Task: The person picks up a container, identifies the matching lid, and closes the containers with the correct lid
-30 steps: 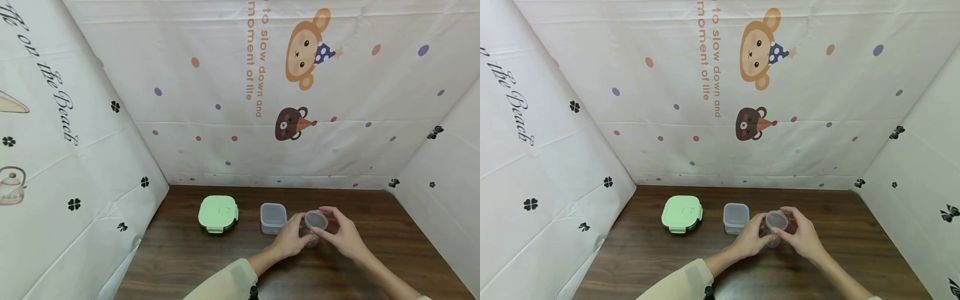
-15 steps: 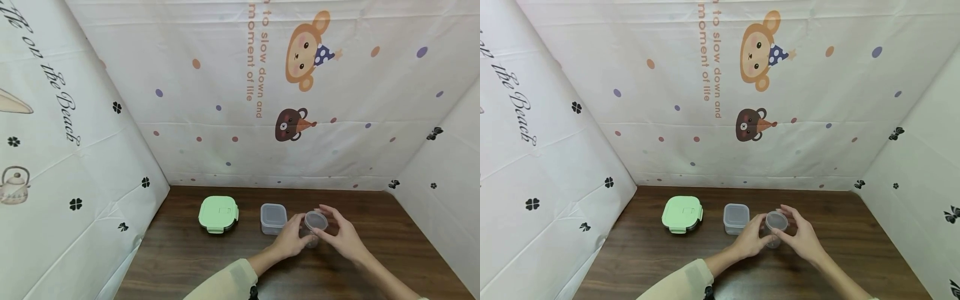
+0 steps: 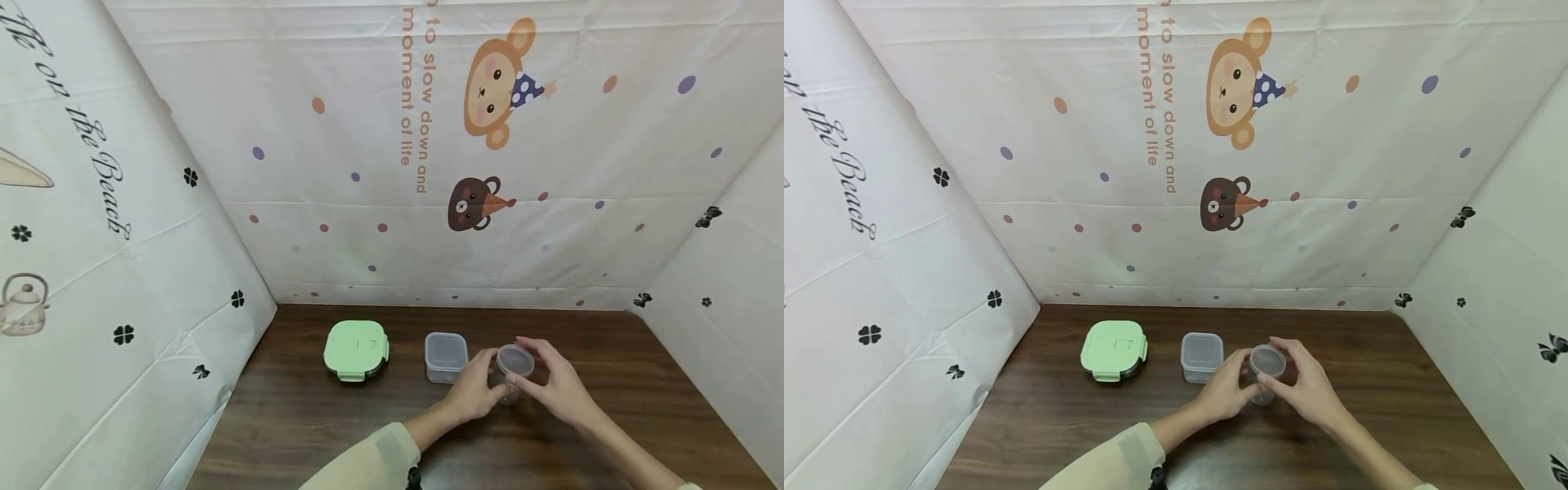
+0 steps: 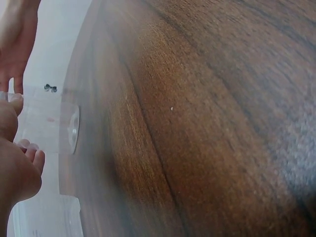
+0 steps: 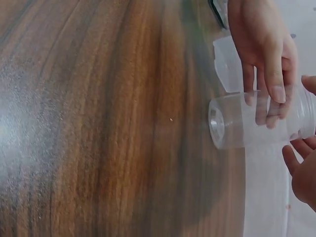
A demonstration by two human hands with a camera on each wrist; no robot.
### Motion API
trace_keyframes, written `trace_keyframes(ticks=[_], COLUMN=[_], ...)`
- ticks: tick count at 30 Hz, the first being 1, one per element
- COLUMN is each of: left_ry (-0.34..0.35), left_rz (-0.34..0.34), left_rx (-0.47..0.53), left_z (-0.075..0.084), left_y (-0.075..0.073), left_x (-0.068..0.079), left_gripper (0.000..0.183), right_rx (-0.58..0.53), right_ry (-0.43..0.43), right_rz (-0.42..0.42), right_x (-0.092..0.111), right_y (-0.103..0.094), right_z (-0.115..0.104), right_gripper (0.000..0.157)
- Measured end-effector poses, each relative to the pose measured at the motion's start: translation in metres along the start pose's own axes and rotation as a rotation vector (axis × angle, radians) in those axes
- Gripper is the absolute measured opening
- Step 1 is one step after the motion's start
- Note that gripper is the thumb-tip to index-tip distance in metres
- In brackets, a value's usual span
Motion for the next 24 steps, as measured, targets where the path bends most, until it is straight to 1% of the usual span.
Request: trace_keyframes(ticks=[2,5,9,16,20,24], left_ry=[-0.013,-0.026,-0.016,-0.008,-0.004,-0.020], left_rz=[-0.002,-0.001,0.001,0.002,0.005,-0.003], left_rx=[-0.007,-0.013,-0.009,-0.005,-0.004,0.002], left_z=[-0.001,-0.003,-0.002,-0.001,-0.002,-0.004], left_y=[0.000,0.000,0.000,-0.001,-0.001,0.001], left_x=[0.000,0.000,0.000,0.001,0.000,0.001], left_gripper=[0.061,0.062,0.062,0.061,0.061,0.062], right_rx=[-0.015,-0.024,0.009,0.035,0.048,0.069], right_ry=[-0.014,-0.016,-0.019,-0.025,-0.016,-0.003], right_rz=[-0.018,-0.023,-0.014,-0.042,-0.024,-0.006], right_x=[0.000,0.000,-0.001,-0.001,0.000,0.002], right_y=[0.000,-0.002,-0.004,-0.003,-0.010,-0.016], right_z=[0.000,-0.001,-0.004,-0.005,-0.003,-0.002], right_gripper=[0.068,0.066,0.065,0.067,0.069,0.071])
Point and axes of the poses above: each hand's wrist, its own x-axis away from the middle knuckle, its own y-axis out of the palm, z = x × y, the point moved 10 cm from there along -x, towards the middle knuckle, and after that the axes turned 6 degrees about -z, right-handed, at the moved point
